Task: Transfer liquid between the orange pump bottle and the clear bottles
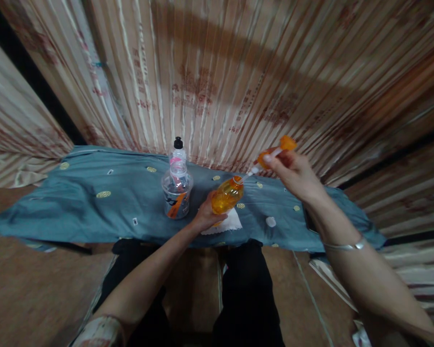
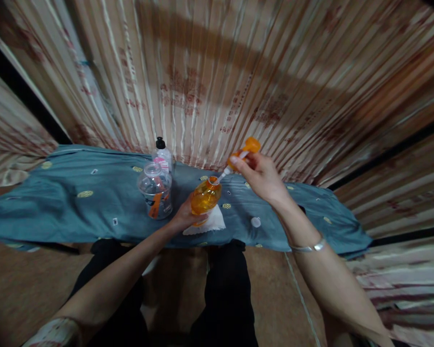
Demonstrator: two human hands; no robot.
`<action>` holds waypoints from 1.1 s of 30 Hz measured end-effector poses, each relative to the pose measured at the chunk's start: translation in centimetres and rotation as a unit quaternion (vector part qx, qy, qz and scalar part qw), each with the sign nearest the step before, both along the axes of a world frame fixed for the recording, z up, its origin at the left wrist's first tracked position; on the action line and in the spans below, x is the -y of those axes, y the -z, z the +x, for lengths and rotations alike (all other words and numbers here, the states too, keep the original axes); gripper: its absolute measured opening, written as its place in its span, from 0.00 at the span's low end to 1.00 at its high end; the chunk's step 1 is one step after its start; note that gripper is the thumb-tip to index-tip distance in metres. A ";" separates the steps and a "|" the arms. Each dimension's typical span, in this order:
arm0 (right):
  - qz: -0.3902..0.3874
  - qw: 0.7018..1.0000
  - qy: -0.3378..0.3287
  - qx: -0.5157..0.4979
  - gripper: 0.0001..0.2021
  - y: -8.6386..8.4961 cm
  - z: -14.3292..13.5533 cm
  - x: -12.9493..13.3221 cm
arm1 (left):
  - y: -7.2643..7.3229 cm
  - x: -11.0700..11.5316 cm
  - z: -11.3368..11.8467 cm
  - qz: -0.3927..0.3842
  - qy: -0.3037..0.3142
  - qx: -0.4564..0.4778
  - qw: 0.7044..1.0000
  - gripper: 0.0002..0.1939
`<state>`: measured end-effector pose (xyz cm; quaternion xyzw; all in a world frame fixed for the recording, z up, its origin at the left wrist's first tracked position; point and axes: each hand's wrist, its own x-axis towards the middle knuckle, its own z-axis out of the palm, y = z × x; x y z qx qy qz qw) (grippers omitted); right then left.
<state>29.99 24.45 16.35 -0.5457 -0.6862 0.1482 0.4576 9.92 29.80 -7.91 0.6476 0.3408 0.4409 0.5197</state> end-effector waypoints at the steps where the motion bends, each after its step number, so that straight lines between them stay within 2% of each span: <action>1: -0.016 1.000 -0.015 0.019 0.36 1.1 -0.4 -0.8 | 0.0 0.0 -0.1 0.005 0.002 -0.010 1.000 0.22; 5: -0.040 0.996 -0.018 0.081 0.35 4.5 -1.9 -1.7 | -0.1 0.0 -0.1 0.023 0.007 -0.039 0.999 0.22; 8: -0.043 0.994 -0.024 0.096 0.33 5.4 -2.5 -1.4 | -0.2 0.1 0.0 0.032 0.007 -0.052 0.998 0.22; 17: -0.078 0.992 -0.046 0.086 0.32 5.9 -1.7 -1.4 | -0.4 0.1 0.1 0.054 0.011 -0.067 0.996 0.22; 26: -0.164 0.974 -0.153 -0.013 0.29 5.1 -1.0 -1.3 | 0.0 0.1 0.0 0.062 0.023 -0.060 0.996 0.22; 33: -0.171 0.972 -0.154 -0.052 0.32 5.5 -0.9 -1.4 | 0.3 0.0 0.1 0.073 0.032 -0.037 0.996 0.22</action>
